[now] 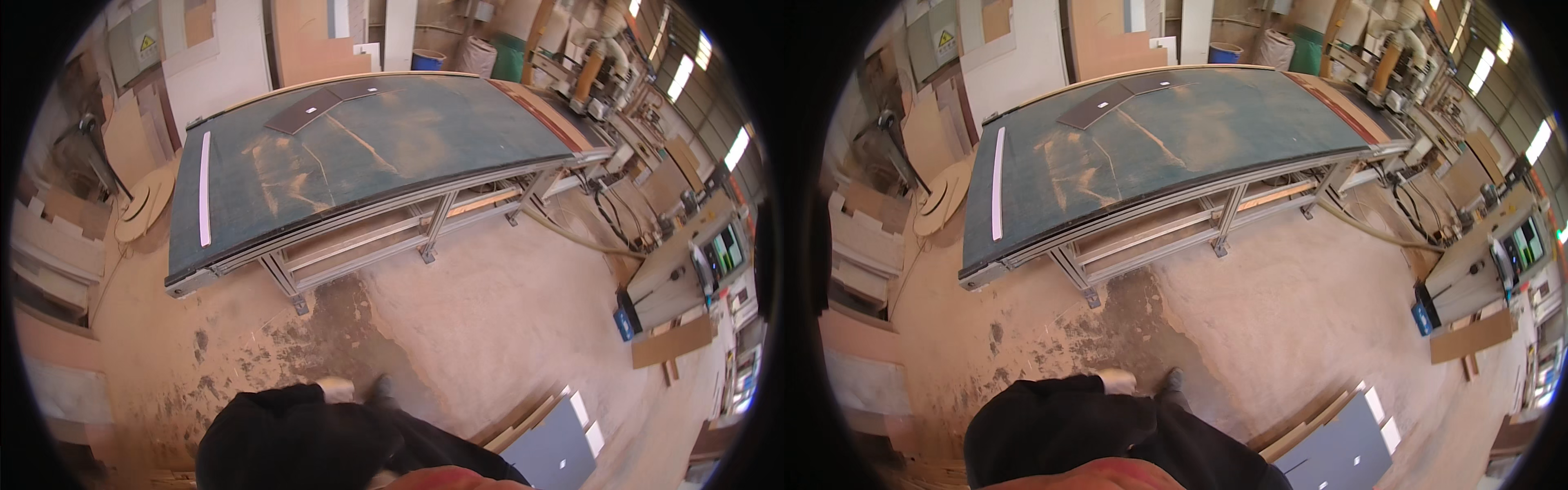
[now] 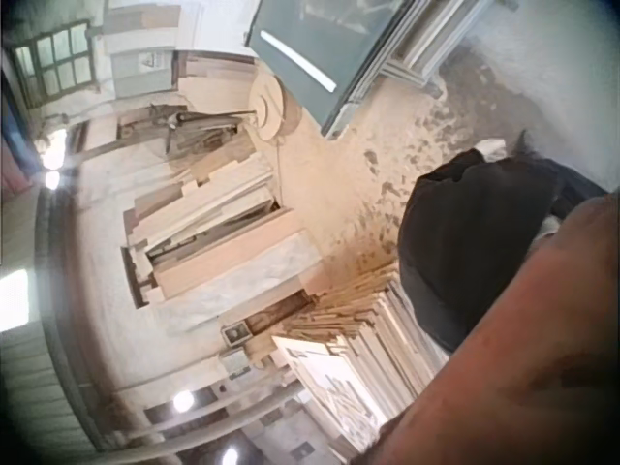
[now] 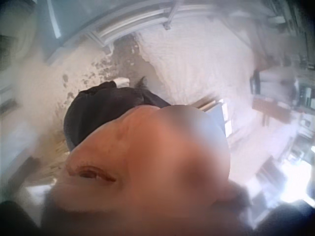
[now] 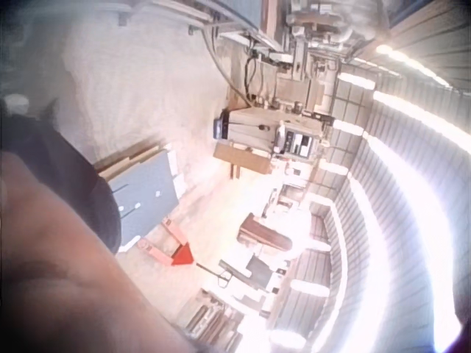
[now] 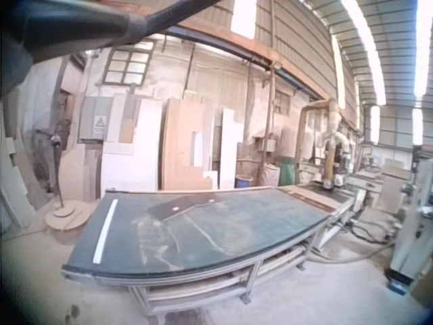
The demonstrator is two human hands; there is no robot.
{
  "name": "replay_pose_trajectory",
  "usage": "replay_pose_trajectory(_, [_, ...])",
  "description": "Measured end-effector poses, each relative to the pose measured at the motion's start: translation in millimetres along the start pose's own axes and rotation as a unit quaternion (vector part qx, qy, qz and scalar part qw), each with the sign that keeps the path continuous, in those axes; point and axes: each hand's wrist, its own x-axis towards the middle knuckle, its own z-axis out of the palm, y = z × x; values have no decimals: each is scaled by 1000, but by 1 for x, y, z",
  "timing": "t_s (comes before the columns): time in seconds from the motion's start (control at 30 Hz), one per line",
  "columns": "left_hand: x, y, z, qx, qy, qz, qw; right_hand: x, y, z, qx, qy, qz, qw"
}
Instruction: The person removes dark rectangular panels from a conveyor table and stacks them on a nearby pile. The person also removes a long white strip from the table and places it aside. The person wears gloves and uses a yellow-handled tool to assist with panel removal.
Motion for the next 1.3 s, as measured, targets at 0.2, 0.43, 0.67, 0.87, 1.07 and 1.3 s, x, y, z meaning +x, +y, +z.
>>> replay_pose_trajectory(0.2, [-40, 113, -195, -572, 517, 253, 585, 84, -201, -163, 234, -13, 60, 970])
replay_pose_trajectory(0.43, [-57, 89, -376, -529, 661, 201, 493, 117, -557, -228, 162, -141, -288, 933])
replay_pose_trajectory(0.67, [-2, 64, -633, -474, 687, 231, 500, 128, -745, -249, 49, -123, -326, 936])
replay_pose_trajectory(0.87, [61, 85, -889, -149, 795, -54, 585, 153, -869, -359, 176, -37, -248, 952])
replay_pose_trajectory(1.07, [123, 116, -1025, 190, 765, -327, 521, 214, -1001, -461, 245, -12, -282, 927])
replay_pose_trajectory(1.3, [185, 135, -1119, 130, 805, -332, 474, 368, -1286, -531, 345, -108, -319, 876])
